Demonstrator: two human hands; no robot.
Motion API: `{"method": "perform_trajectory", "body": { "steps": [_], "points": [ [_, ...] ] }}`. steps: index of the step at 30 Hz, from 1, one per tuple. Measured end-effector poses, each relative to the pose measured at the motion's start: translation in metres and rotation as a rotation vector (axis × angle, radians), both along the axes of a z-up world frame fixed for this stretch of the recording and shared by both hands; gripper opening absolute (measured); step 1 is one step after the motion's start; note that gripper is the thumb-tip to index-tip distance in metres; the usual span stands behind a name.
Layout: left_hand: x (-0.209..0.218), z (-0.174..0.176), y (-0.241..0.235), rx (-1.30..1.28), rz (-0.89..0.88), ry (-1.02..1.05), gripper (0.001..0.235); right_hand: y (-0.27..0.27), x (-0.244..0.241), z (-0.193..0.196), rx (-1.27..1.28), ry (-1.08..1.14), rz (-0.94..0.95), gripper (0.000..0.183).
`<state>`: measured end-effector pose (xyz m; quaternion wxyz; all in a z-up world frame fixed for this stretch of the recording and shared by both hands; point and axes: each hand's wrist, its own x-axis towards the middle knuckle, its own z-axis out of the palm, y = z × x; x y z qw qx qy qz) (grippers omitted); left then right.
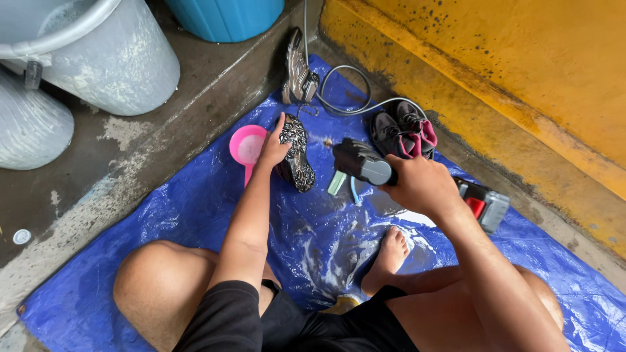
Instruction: The person scrubs a hiking shoe with a brush and soapy water, then rinses it using a handheld pressure washer. They repeat the scrubbing and rinsing process on the shoe, focusing on the upper and sole areas.
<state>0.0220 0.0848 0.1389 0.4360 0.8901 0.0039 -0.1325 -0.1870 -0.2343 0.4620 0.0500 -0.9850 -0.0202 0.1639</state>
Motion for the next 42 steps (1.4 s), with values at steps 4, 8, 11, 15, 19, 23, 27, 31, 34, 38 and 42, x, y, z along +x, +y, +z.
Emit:
{"method": "perform_trajectory", "body": {
  "steps": [4, 8, 11, 15, 19, 23, 27, 31, 34, 38, 42],
  "points": [
    [-0.010, 0.001, -0.009, 0.160, -0.048, -0.004, 0.086, 0.012, 0.003, -0.012, 0.022, -0.047, -0.049, 0.047],
    [-0.031, 0.034, -0.020, 0.229, -0.062, -0.017, 0.077, 0.033, 0.000, -0.008, 0.011, -0.088, 0.039, 0.047],
    [-0.015, 0.009, -0.018, 0.245, -0.056, 0.004, 0.076, 0.038, -0.003, -0.008, 0.034, -0.114, 0.076, 0.055],
    [0.005, -0.035, -0.011, 0.290, -0.069, 0.028, 0.061, 0.036, -0.006, -0.010, 0.090, -0.120, 0.028, 0.065],
    [-0.010, 0.004, -0.012, 0.262, -0.110, 0.018, 0.072, 0.020, 0.009, -0.065, 0.174, -0.162, -0.129, 0.065],
    [0.006, -0.034, -0.024, 0.229, -0.116, -0.121, 0.075, 0.041, 0.027, -0.131, 0.417, -0.362, -0.406, 0.047],
    [-0.015, -0.032, -0.053, 0.230, -0.122, -0.253, 0.070, 0.088, 0.032, -0.177, 0.770, -0.417, -0.704, 0.038],
    [-0.027, -0.029, -0.080, 0.151, -0.122, -0.185, 0.070, 0.086, 0.039, -0.225, 0.937, -0.440, -0.851, 0.038],
    [-0.027, -0.036, -0.104, 0.159, -0.033, -0.264, 0.065, 0.062, 0.048, -0.247, 1.130, -0.489, -0.928, 0.033],
    [-0.029, 0.013, -0.141, 0.217, -0.133, -0.473, 0.057, 0.016, 0.071, -0.258, 1.194, -0.522, -1.011, 0.026],
    [-0.017, 0.033, -0.149, 0.256, -0.166, -0.263, 0.073, -0.027, 0.103, -0.272, 1.163, -0.519, -1.141, 0.044]
  ]
}}
